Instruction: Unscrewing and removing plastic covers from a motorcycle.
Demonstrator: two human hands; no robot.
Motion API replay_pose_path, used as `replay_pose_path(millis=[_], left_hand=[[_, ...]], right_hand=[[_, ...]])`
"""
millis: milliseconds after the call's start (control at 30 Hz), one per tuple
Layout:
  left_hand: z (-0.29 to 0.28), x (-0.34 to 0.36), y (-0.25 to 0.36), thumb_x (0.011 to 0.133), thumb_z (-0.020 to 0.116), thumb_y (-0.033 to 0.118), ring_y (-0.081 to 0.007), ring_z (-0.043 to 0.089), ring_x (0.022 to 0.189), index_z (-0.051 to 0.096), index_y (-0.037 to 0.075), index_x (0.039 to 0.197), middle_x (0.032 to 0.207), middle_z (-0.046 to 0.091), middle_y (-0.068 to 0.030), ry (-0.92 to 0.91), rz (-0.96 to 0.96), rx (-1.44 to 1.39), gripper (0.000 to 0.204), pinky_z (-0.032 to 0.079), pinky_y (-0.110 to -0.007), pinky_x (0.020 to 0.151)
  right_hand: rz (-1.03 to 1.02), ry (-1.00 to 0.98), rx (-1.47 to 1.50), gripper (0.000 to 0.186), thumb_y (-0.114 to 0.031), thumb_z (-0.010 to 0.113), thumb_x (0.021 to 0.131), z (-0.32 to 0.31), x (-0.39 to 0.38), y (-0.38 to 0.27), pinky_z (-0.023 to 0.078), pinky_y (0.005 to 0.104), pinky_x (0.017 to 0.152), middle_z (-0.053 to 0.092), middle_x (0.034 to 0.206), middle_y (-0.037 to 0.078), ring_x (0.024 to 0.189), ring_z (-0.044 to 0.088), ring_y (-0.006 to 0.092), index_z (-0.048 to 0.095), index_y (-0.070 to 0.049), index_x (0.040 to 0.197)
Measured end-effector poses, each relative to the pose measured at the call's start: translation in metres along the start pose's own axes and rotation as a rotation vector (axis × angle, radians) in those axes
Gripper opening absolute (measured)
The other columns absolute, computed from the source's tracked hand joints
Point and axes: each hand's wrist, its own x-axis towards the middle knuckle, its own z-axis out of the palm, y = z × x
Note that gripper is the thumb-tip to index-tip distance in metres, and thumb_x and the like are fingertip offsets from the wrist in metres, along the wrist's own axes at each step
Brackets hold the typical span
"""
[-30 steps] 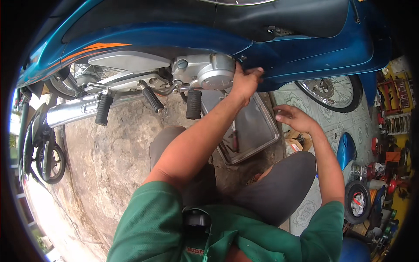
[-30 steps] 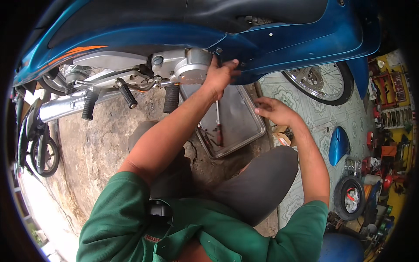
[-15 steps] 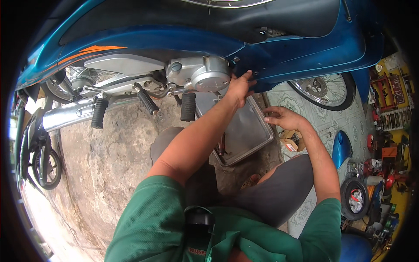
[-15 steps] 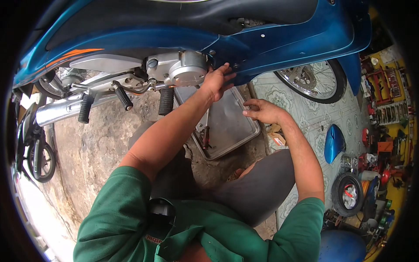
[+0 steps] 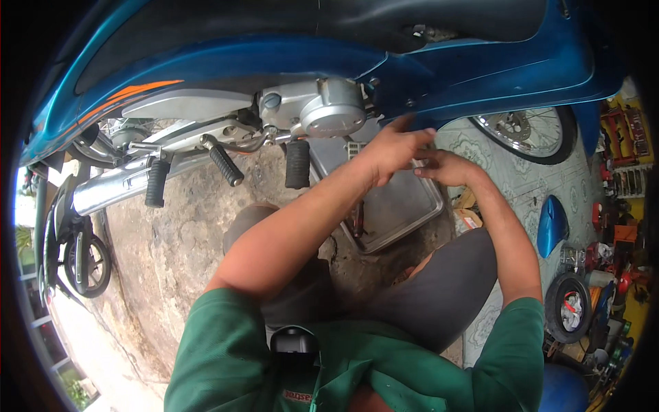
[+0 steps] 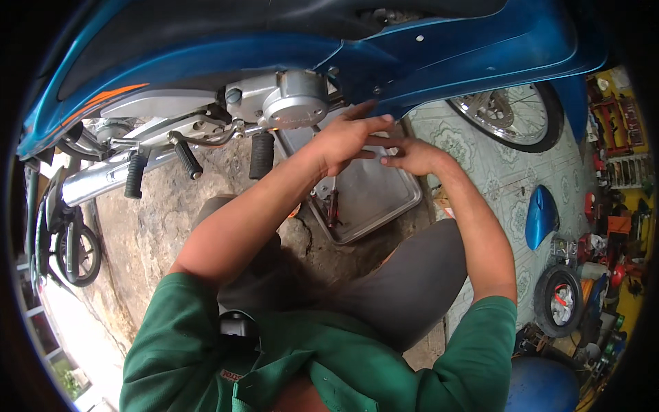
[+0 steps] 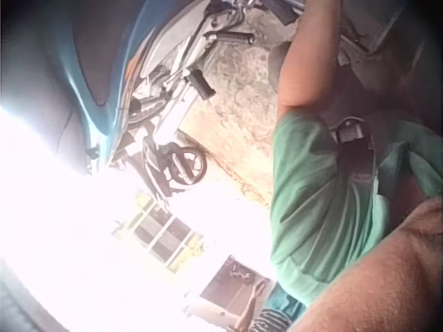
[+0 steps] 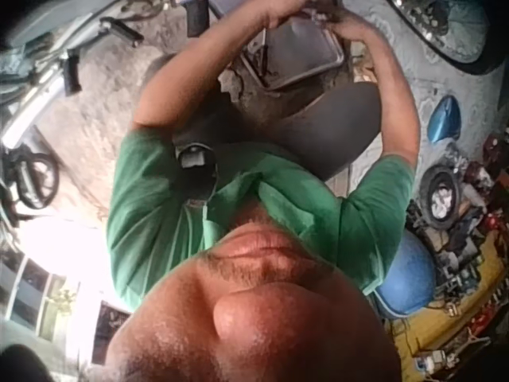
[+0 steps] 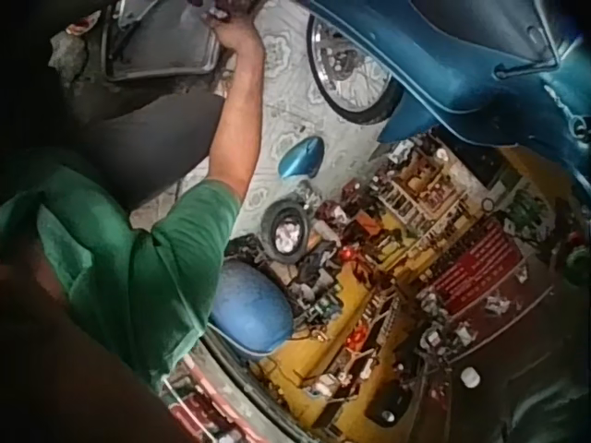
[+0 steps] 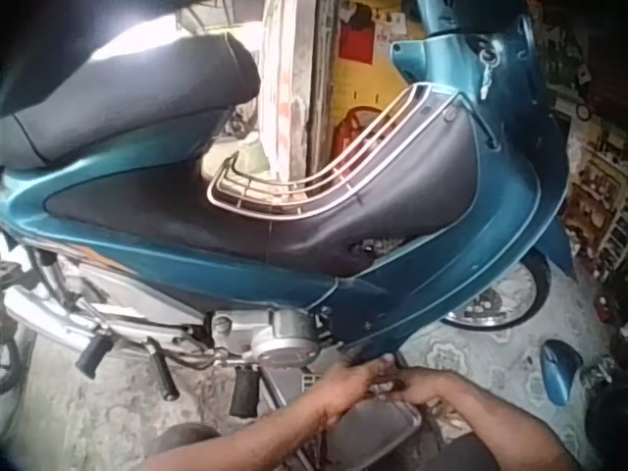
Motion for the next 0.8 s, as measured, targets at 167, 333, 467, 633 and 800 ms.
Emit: replay_pose_path(millis=[167,333,467,633,800], left_hand=[[-0.029,-0.075,0.064,0.089,0.067,0.037,-0.0183,0.061,0.106,0.046,0.002,0.139,0.119,0.064,-0.0117,-0.405,0.387,0.423,0.064,0.048,-0.031,0.088],[-0.070,-0.105,0.109,0.091,0.062,0.044,-0.0254,0.062,0.106,0.049,0.006,0.132,0.124,0.061,-0.0124,-0.228,0.669,0.162,0.057,0.049,-0.033,0.088],[-0.105,-0.100,0.104,0.090,0.063,0.046,-0.0250,0.061,0.107,0.049,0.005,0.133,0.125,0.060,-0.0117,-0.099,0.580,0.041,0.061,0.047,-0.037,0.090],[-0.101,-0.094,0.108,0.091,0.063,0.045,-0.0241,0.061,0.106,0.054,0.008,0.126,0.120,0.061,-0.0096,0.074,0.525,-0.055,0.052,0.046,-0.039,0.090],[-0.107,-0.093,0.111,0.092,0.062,0.041,-0.0215,0.061,0.102,0.058,0.011,0.117,0.114,0.063,-0.0064,0.145,0.478,-0.203,0.039,0.045,-0.036,0.087]], right_hand=[[-0.072,0.052,0.193,0.061,-0.043,0.066,0.090,0.005,0.023,0.015,0.050,0.0288,0.076,0.064,0.104,0.010,0.085,0.059,0.0155,0.048,-0.010,0.139],[0.036,-0.021,0.210,0.052,-0.036,0.063,0.093,0.005,0.041,0.006,0.048,0.0290,0.084,0.062,0.113,0.008,0.098,0.058,0.0157,0.050,-0.008,0.135],[0.084,-0.049,0.171,0.054,-0.037,0.063,0.093,0.008,0.041,-0.008,0.048,0.0303,0.088,0.062,0.117,0.009,0.104,0.059,0.0181,0.049,-0.007,0.136],[0.015,0.032,0.111,0.056,-0.037,0.064,0.093,-0.001,0.045,-0.001,0.048,0.0315,0.092,0.062,0.120,0.012,0.110,0.059,0.0204,0.048,-0.006,0.137],[0.119,0.044,0.122,0.057,-0.036,0.064,0.092,0.006,0.036,-0.003,0.047,0.0319,0.094,0.061,0.123,0.015,0.113,0.058,0.0216,0.049,-0.005,0.137]])
